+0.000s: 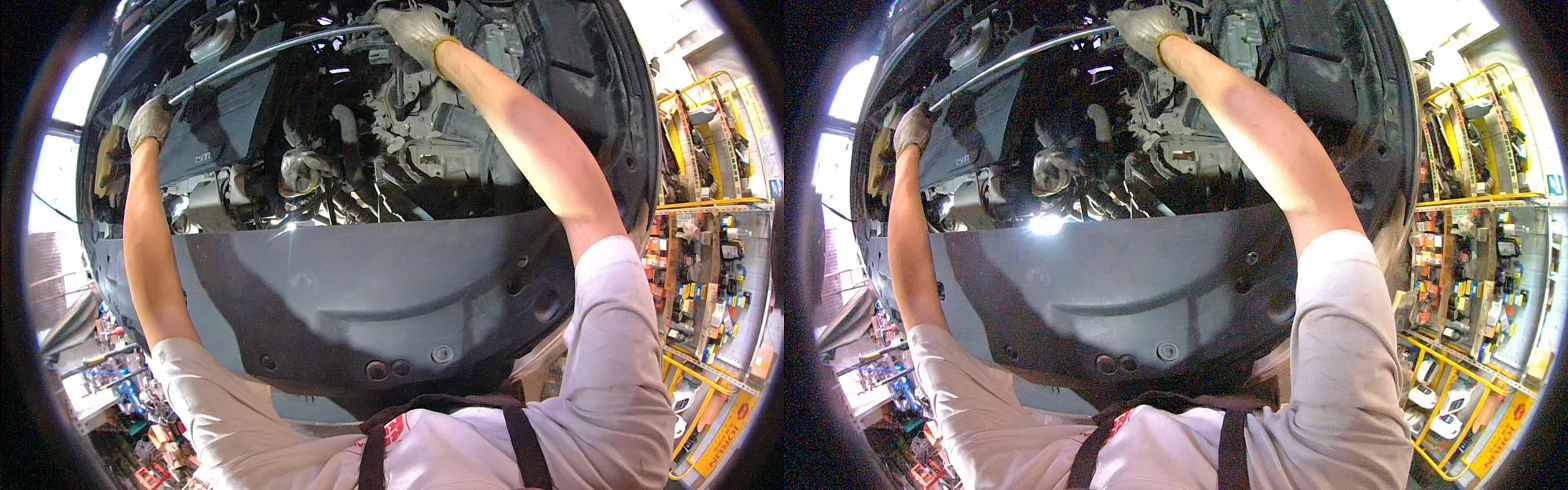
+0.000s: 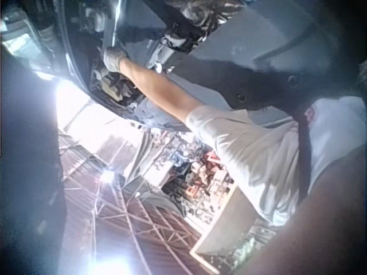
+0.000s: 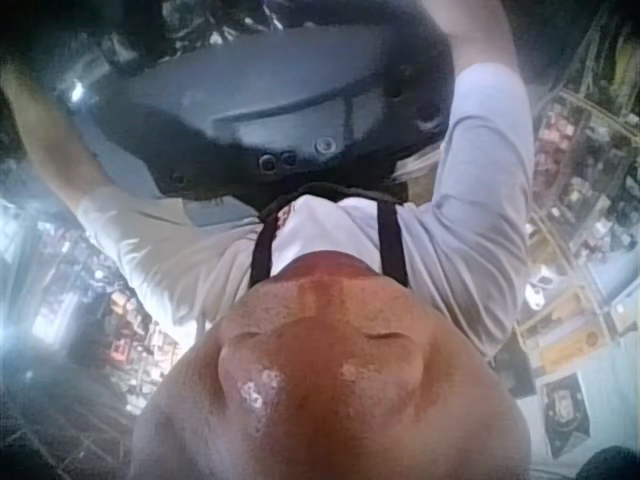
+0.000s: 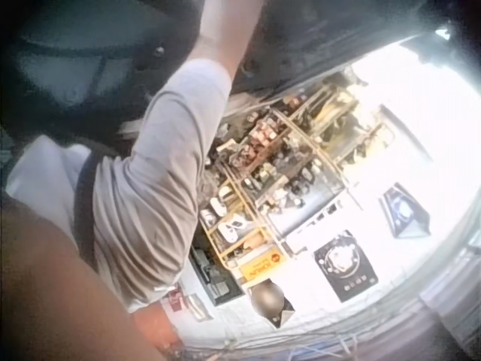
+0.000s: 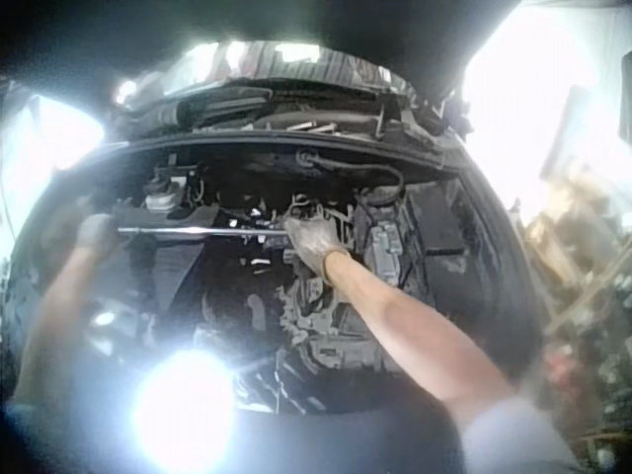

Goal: The person uses a socket wrench to tighten bolts on the engine of a car with the hood open. The person repeatedly reaches into the engine bay to adjust fasteners.

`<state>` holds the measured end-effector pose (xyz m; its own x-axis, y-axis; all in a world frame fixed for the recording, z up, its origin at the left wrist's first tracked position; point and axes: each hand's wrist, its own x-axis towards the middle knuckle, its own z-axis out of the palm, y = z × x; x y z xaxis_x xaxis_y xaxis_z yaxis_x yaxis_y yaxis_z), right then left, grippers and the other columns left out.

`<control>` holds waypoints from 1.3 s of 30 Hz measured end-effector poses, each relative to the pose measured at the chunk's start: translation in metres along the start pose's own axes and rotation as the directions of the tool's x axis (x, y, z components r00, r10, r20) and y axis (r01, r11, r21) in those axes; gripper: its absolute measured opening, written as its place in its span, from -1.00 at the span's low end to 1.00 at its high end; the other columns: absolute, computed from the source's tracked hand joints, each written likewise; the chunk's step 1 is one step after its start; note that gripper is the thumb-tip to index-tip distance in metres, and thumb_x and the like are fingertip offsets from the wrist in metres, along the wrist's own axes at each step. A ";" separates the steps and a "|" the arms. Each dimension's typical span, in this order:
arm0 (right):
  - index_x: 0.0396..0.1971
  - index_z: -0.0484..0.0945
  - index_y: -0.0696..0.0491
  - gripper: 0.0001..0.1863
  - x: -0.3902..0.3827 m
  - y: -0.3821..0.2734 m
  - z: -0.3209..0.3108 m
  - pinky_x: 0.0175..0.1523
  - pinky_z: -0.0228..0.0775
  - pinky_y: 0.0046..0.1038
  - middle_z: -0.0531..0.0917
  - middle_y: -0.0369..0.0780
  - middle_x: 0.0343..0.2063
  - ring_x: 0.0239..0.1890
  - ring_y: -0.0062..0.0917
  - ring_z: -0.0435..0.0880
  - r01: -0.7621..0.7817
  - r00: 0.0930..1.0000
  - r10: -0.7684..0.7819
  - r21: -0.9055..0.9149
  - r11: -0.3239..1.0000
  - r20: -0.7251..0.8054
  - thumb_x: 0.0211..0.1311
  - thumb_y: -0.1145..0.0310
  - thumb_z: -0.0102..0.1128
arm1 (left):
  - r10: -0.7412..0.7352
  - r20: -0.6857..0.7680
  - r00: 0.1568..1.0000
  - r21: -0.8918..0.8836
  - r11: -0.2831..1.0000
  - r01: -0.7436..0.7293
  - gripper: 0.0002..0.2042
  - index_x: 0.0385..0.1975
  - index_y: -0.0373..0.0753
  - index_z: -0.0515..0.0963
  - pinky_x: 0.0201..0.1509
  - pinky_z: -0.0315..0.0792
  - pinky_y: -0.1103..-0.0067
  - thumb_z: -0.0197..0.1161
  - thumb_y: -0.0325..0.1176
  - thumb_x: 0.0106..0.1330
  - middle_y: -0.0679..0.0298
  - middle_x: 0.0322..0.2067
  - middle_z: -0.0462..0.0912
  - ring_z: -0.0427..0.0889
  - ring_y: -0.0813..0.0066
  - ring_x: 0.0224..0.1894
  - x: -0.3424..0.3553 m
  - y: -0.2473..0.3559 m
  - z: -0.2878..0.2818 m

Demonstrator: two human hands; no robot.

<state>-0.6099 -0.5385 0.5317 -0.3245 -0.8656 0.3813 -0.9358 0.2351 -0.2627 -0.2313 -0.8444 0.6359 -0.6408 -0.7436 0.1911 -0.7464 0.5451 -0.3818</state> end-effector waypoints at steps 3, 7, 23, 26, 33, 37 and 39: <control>-0.14 0.55 0.10 -0.68 0.011 0.011 0.015 -0.01 0.49 -0.12 0.68 0.07 -0.18 -0.11 -0.04 0.69 -0.036 0.999 0.037 0.078 0.996 -0.009 0.37 0.34 -0.22 | -0.009 -0.047 0.999 -0.010 1.000 0.009 -0.68 -0.07 -0.11 0.60 0.00 0.50 0.16 0.20 -0.06 0.32 0.01 -0.08 0.66 0.60 -0.04 0.03 -0.003 -0.002 -0.001; -0.18 0.54 0.09 -0.73 0.017 0.035 0.010 -0.06 0.49 -0.11 0.68 0.10 -0.24 -0.14 -0.03 0.69 0.133 0.991 -0.132 -0.183 0.974 0.020 0.35 0.35 -0.17 | 0.025 -0.149 0.989 -0.054 0.998 -0.034 -0.69 -0.06 -0.08 0.59 -0.02 0.50 0.15 0.18 -0.05 0.34 0.04 -0.09 0.67 0.61 -0.05 0.01 -0.003 -0.001 -0.009; -0.27 0.60 0.07 -0.73 0.020 0.012 0.024 -0.14 0.56 -0.11 0.72 0.01 -0.29 -0.23 -0.06 0.73 0.057 0.998 -0.058 -0.169 0.984 0.002 0.33 0.33 -0.13 | 0.040 0.233 0.972 -0.011 0.999 -0.039 -0.64 -0.14 -0.25 0.68 -0.03 0.53 0.22 0.30 -0.13 0.19 -0.10 -0.17 0.68 0.66 -0.08 -0.06 -0.005 -0.007 0.014; -0.29 0.61 0.07 -0.73 0.028 -0.007 0.014 -0.11 0.56 -0.12 0.71 0.02 -0.24 -0.20 -0.09 0.73 0.035 0.999 -0.033 -0.095 0.995 0.023 0.32 0.35 -0.12 | 0.072 0.314 0.947 -0.070 0.996 -0.053 -0.62 -0.16 -0.29 0.67 -0.06 0.51 0.24 0.33 -0.09 0.20 -0.10 -0.22 0.69 0.68 -0.06 -0.11 -0.047 -0.023 0.010; -0.30 0.60 0.07 -0.76 0.036 0.023 0.011 -0.18 0.57 -0.13 0.72 -0.01 -0.29 -0.25 -0.14 0.74 0.104 0.994 -0.084 -0.359 0.927 0.072 0.30 0.40 -0.11 | 0.032 0.314 0.949 -0.236 0.971 0.045 -0.64 -0.33 -0.26 0.61 -0.24 0.44 0.30 0.31 -0.02 0.27 0.11 -0.48 0.64 0.63 0.18 -0.39 -0.149 0.041 -0.067; -0.33 0.58 0.10 -0.77 0.033 0.036 0.023 -0.26 0.58 -0.13 0.72 0.01 -0.36 -0.30 -0.15 0.75 0.119 0.985 -0.158 -0.408 0.905 -0.063 0.30 0.39 -0.09 | 0.077 0.177 0.981 -0.249 0.968 -0.031 -0.69 -0.19 -0.21 0.61 -0.13 0.49 0.28 0.28 -0.08 0.30 0.08 -0.31 0.69 0.68 0.08 -0.17 -0.126 0.036 -0.056; -0.15 0.53 0.15 -0.48 0.012 0.012 0.010 0.08 0.39 -0.15 0.64 0.17 -0.20 -0.07 0.10 0.57 -0.273 0.962 0.274 0.144 0.951 0.013 0.38 -0.03 -0.19 | 0.062 0.099 0.993 -0.091 0.994 -0.053 -0.70 -0.11 -0.19 0.60 0.00 0.51 0.24 0.27 -0.15 0.29 0.03 -0.17 0.68 0.64 0.01 -0.04 -0.104 0.022 -0.041</control>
<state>-0.6241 -0.5508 0.5243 -0.5665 -0.7738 0.2832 -0.7818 0.3961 -0.4816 -0.1881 -0.7392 0.6443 -0.6651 -0.7428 0.0767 -0.7244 0.6168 -0.3080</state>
